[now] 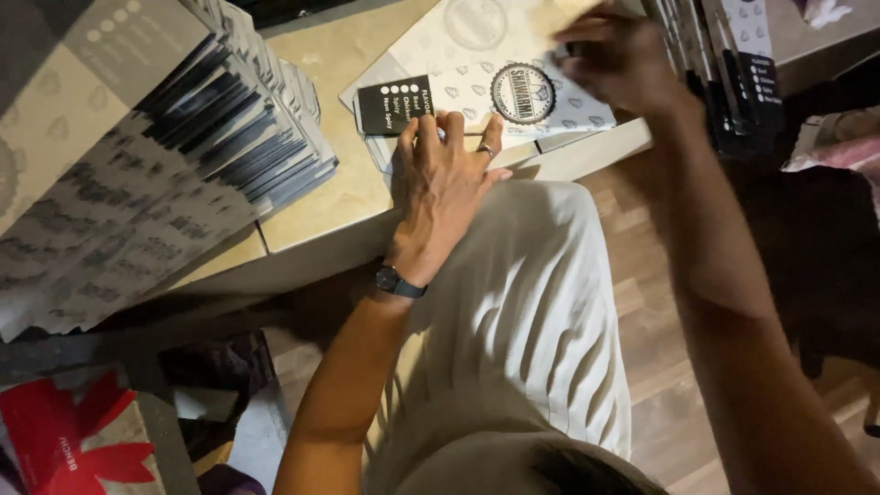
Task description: Folding paper food packaging and sealing it with tape from a dispenser.
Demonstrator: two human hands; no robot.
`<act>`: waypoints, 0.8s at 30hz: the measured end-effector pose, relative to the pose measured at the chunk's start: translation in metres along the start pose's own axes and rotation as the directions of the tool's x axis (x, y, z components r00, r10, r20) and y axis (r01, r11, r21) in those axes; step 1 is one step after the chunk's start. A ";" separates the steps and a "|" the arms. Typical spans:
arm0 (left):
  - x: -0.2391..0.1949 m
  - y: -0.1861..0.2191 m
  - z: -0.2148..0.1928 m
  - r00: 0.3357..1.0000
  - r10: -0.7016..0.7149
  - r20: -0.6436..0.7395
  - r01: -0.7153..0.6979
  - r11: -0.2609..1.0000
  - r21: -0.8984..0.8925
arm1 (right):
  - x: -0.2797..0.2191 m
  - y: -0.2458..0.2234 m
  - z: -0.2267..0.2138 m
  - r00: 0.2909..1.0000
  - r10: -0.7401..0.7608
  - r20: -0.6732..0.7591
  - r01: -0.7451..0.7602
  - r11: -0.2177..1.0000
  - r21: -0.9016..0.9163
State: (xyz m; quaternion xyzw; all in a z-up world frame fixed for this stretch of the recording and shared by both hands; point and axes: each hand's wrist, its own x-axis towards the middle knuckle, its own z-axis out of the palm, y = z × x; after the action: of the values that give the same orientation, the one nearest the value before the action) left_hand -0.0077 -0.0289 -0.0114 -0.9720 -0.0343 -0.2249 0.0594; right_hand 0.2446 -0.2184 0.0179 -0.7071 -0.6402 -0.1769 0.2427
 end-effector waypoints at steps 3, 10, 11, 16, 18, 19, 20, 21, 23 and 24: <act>-0.002 0.000 -0.017 1.000 0.017 -0.020 -0.014 0.988 0.154 | -0.037 0.010 -0.013 0.971 0.237 0.015 -0.238 0.971 0.017; 0.000 -0.005 0.007 0.998 0.060 -0.035 -0.054 0.987 0.149 | -0.033 -0.004 0.002 0.974 0.220 -0.056 -0.226 0.909 -0.351; 0.005 -0.005 0.007 0.998 0.058 0.035 -0.057 0.998 -0.008 | -0.031 -0.017 -0.002 0.972 0.210 -0.106 -0.234 0.910 -0.342; 0.014 -0.015 0.010 0.994 0.098 0.051 -0.090 0.985 -0.148 | -0.016 -0.092 -0.027 0.933 0.300 -0.199 -0.282 0.953 0.113; 0.016 -0.020 -0.004 0.982 0.165 0.093 -0.148 0.975 -0.168 | -0.017 -0.108 -0.025 0.995 0.083 -0.060 -0.070 0.979 0.191; 0.018 -0.024 -0.005 0.981 0.168 0.094 -0.151 0.974 -0.170 | -0.021 -0.107 -0.023 0.994 0.086 -0.060 -0.074 0.979 0.190; 0.019 -0.028 -0.005 0.982 0.184 0.043 -0.177 0.976 -0.128 | -0.026 -0.106 -0.020 0.995 0.081 -0.054 -0.073 0.988 0.138; 0.019 -0.034 -0.006 0.980 0.200 -0.005 -0.199 0.976 -0.084 | -0.030 -0.105 -0.016 0.996 0.074 -0.049 -0.070 0.994 0.089; 0.022 -0.043 0.001 0.976 0.205 -0.072 -0.214 0.963 -0.164 | -0.039 -0.098 -0.013 0.995 0.086 -0.042 -0.084 0.995 0.053; 0.024 -0.048 0.005 0.969 0.202 -0.142 -0.232 0.943 -0.241 | -0.043 -0.094 -0.011 0.995 0.096 -0.035 -0.096 0.995 0.016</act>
State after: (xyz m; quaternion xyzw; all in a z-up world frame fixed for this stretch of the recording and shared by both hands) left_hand 0.0121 0.0199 -0.0005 -0.9547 0.1057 -0.2751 -0.0399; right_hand 0.1473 -0.2539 0.0133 -0.7320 -0.6024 -0.1729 0.2673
